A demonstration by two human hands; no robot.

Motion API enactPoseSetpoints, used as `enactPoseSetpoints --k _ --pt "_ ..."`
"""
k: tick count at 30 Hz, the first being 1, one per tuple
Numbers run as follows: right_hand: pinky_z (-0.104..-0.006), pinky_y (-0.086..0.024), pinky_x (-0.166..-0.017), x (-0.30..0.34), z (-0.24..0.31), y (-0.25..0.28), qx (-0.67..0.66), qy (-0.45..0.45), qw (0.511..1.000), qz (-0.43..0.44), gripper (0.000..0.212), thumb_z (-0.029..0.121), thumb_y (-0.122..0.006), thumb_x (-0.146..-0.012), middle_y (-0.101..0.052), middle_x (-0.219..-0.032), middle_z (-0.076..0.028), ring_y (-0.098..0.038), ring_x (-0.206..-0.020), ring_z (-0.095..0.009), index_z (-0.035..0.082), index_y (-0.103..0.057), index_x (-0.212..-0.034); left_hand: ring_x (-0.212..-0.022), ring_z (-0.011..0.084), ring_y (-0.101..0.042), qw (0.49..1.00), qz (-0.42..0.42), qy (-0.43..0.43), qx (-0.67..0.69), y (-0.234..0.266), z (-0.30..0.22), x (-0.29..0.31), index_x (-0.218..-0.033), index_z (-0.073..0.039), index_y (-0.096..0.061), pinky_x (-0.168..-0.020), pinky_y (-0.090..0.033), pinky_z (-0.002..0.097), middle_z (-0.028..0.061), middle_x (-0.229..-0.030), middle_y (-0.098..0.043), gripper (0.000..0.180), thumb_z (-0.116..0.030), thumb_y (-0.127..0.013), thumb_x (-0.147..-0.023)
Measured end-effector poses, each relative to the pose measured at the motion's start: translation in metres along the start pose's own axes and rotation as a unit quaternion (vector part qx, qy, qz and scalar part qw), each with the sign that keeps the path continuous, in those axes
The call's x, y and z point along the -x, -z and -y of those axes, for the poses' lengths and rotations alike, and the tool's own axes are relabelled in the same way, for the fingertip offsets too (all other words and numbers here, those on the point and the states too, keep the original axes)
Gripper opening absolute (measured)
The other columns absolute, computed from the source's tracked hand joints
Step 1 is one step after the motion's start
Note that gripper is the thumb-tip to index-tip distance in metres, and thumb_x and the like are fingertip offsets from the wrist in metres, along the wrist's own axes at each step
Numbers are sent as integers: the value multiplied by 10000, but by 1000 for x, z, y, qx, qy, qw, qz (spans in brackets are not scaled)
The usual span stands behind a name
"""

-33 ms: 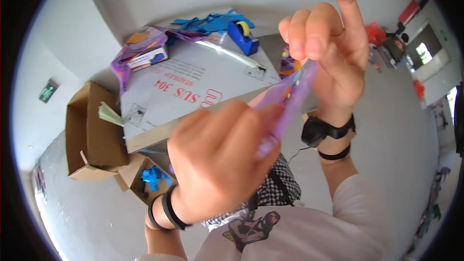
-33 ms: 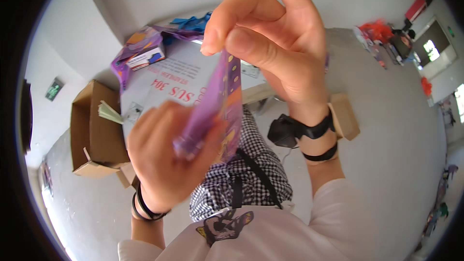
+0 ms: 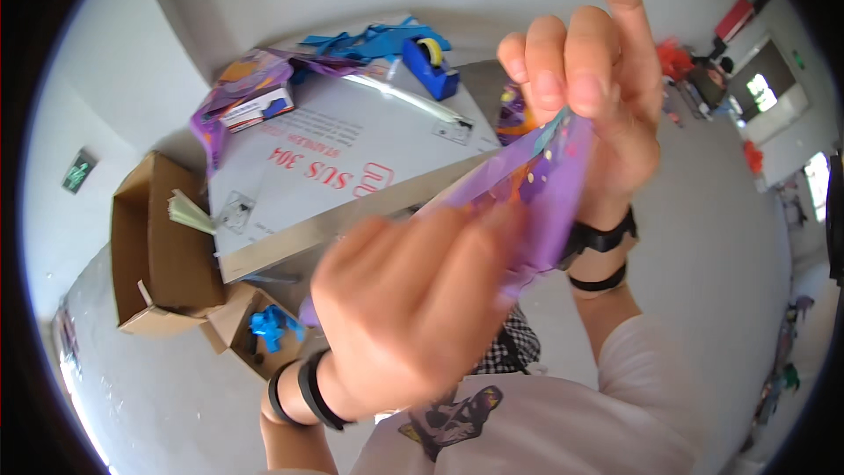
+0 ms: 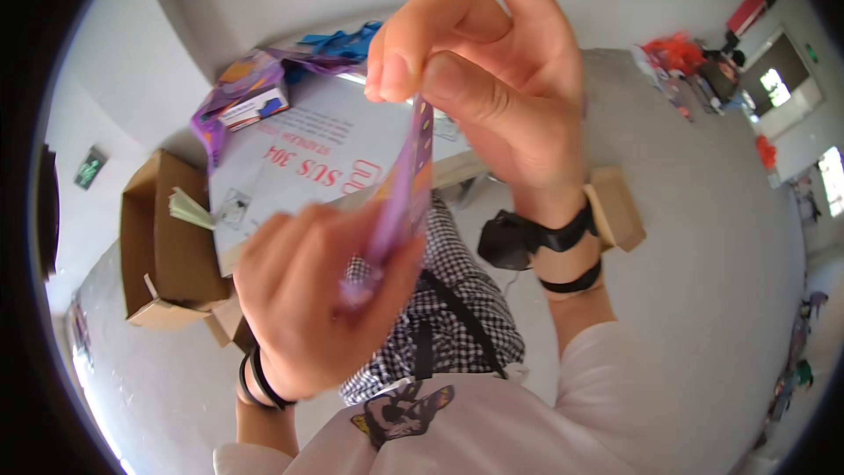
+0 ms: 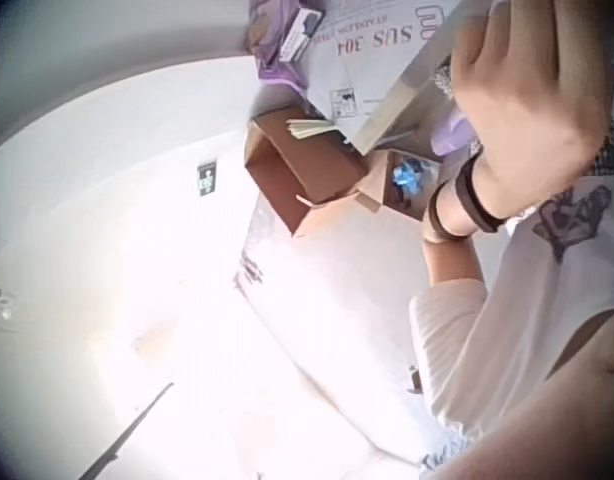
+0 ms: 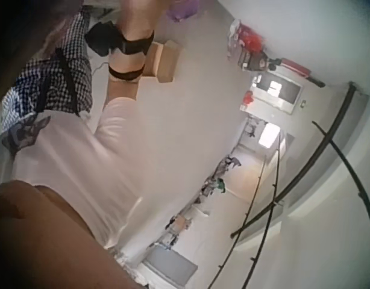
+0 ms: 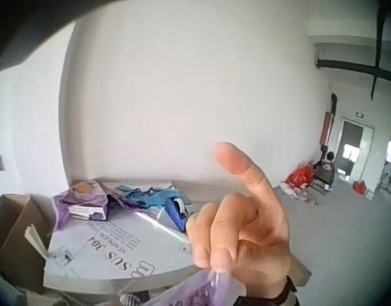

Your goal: Assembling a purple decorative kite using tape and strings on a work surface.

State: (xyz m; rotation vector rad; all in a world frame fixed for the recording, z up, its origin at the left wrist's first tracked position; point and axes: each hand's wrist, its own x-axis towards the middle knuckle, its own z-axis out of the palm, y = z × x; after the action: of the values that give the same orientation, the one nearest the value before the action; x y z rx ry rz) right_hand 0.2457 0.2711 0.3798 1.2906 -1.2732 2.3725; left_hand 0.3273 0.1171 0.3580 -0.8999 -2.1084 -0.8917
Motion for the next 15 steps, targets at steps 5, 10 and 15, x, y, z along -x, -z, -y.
enactPoseSetpoints --k 5,10,15 --pt "-341 -369 -963 -1 1 29 -143 59 975 158 632 158 -537 -962 -658 -876 88 -562 -988 -123 49 -219 -1497 -564 175 -593 1000 -4 -9 19 -18 -46 -2 -980 48 -659 -486 -425 283 55 -791 -666 367 -59 -773 -648" --pt "-357 -366 -957 -3 -4 44 -245 47 956 152 707 145 -582 -927 -648 -845 63 -564 -975 -152 16 -189 -1501 -588 166 -610 985 50 -28 165 -15 -54 -3 -1011 40 -661 -501 -448 268 57 -802 -663 360 -117 -769 -705" --pt "-374 -363 -950 7 -2 27 -285 58 952 100 785 132 -626 -893 -638 -814 37 -566 -963 -182 -16 -159 -1506 -581 128 -596 968 45 68 239 -8 -26 3 -960 20 -638 -519 -454 255 59 -768 -644 243 -75 -769 -778"
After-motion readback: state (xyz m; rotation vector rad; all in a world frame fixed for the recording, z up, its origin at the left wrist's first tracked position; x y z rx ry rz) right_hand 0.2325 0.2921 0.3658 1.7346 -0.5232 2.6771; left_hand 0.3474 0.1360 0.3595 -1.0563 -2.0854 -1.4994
